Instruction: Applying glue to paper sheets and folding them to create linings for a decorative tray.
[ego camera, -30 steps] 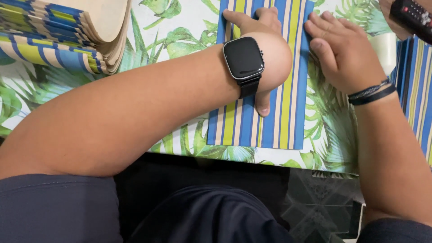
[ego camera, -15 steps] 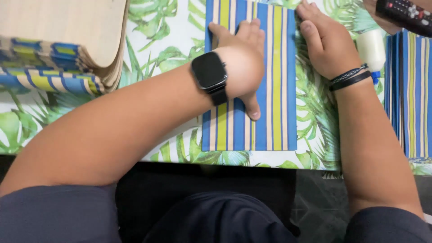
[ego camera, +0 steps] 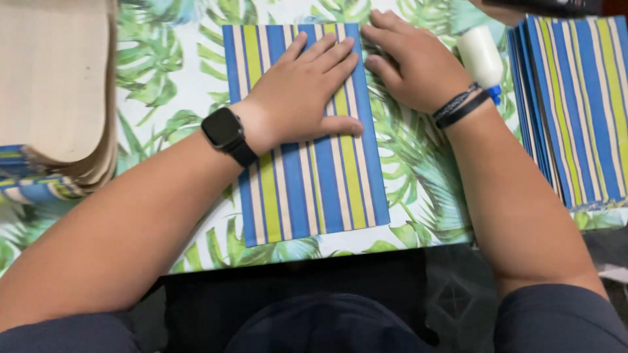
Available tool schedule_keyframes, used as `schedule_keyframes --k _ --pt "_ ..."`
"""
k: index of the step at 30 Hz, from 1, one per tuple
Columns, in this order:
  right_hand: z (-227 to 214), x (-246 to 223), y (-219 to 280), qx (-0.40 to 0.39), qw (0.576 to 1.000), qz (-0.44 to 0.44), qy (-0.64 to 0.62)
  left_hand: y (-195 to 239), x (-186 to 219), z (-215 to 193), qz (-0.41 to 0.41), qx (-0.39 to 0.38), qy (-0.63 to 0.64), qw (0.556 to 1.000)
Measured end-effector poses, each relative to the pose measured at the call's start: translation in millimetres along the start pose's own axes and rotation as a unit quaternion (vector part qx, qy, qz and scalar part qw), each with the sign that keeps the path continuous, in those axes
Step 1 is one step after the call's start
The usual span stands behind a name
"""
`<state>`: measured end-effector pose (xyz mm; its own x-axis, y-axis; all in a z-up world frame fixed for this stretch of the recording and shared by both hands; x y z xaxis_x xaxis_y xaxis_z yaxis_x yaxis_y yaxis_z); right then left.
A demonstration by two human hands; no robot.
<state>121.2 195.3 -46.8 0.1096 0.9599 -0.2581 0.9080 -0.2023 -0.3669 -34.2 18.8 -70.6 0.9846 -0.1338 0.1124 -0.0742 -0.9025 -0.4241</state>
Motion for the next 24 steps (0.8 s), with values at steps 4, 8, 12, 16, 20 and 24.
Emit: schedule_keyframes --k 4,8,12,16,20,24 --pt "2 -3 0 0.023 0.997 -0.070 0.013 -4 -1 -6 0.007 -0.046 0.078 0.996" --pt "12 -6 3 0.002 0.998 -0.054 0.035 -4 0 -8 -0.009 -0.050 0.070 0.996" --pt "24 -15 13 0.020 0.998 -0.034 0.056 -4 -4 -7 -0.010 -0.049 0.065 0.997" --pt "13 -33 26 0.009 0.995 -0.028 0.094 -6 0 -7 -0.007 -0.021 0.056 0.998" --pt "7 -57 54 0.022 0.993 -0.066 0.097 -4 -10 7 -0.001 0.053 0.042 0.998" --pt "-7 -75 77 0.002 0.987 -0.122 0.100 -7 -9 11 0.000 0.064 0.042 0.997"
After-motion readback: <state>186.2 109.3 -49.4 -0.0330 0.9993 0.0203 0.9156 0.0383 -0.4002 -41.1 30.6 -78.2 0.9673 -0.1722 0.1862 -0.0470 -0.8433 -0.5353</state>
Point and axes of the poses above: each hand's wrist, its own y-axis away from the middle knuckle, its own z-axis out of the palm, x = y × z, the point moved 1 cm from there along -y, towards the middle knuckle, and after that the axes turned 13 degrees about x, right-handed, at the moved point
